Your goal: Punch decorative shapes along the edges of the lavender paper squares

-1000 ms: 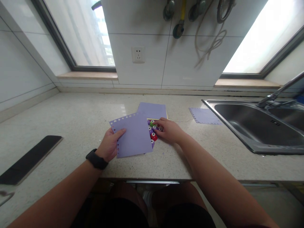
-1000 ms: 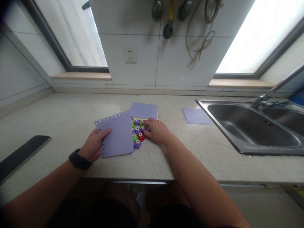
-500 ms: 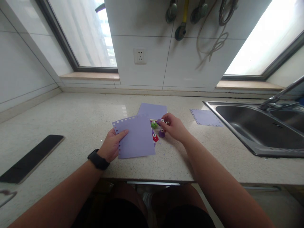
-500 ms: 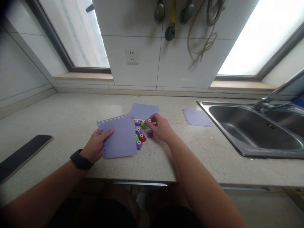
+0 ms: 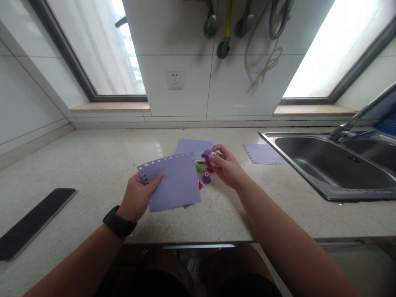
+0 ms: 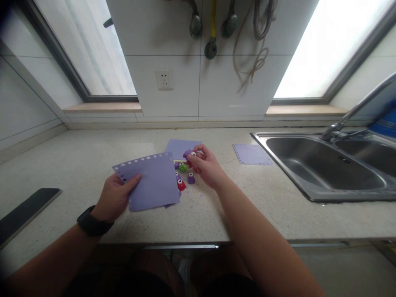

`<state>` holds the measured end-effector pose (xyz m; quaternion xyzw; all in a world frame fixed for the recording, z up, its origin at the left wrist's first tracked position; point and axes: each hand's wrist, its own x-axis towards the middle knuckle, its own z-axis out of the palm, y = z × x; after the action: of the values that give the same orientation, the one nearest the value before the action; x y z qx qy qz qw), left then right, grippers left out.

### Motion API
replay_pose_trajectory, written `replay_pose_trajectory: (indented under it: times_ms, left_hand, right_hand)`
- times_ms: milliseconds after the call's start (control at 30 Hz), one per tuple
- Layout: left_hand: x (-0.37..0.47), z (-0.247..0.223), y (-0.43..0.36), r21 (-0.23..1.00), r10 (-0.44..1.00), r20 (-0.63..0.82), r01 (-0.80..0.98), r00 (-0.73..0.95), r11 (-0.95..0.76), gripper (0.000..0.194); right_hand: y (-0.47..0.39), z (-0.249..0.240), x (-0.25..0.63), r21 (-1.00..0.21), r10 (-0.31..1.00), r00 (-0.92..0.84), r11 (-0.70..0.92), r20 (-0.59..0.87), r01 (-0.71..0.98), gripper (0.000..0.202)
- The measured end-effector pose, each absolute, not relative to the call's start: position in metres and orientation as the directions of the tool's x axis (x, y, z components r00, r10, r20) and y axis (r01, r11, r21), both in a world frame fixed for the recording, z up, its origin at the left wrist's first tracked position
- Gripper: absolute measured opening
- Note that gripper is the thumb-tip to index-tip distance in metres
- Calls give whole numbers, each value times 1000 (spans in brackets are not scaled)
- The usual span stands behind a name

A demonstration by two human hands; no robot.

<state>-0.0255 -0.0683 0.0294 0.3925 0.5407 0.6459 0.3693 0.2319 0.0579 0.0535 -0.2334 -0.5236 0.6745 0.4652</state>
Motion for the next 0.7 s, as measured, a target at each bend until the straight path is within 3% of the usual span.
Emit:
replay_pose_trajectory:
  times_ms: [200, 333, 700]
  left_hand:
    - [-20, 58, -78, 948, 831, 263, 292, -490, -127, 32]
    - [-17, 61, -82, 878, 810, 366, 460, -459, -137, 23]
    - [-15, 59, -83, 831, 815, 398, 542, -422, -125, 19]
  right_hand:
    - [51, 55, 230, -883, 823, -497, 13, 276, -470, 41]
    - [51, 52, 229, -873, 788, -529, 22, 316, -488, 49]
    - [57, 40, 229, -879, 759, -540, 88, 364, -469, 42]
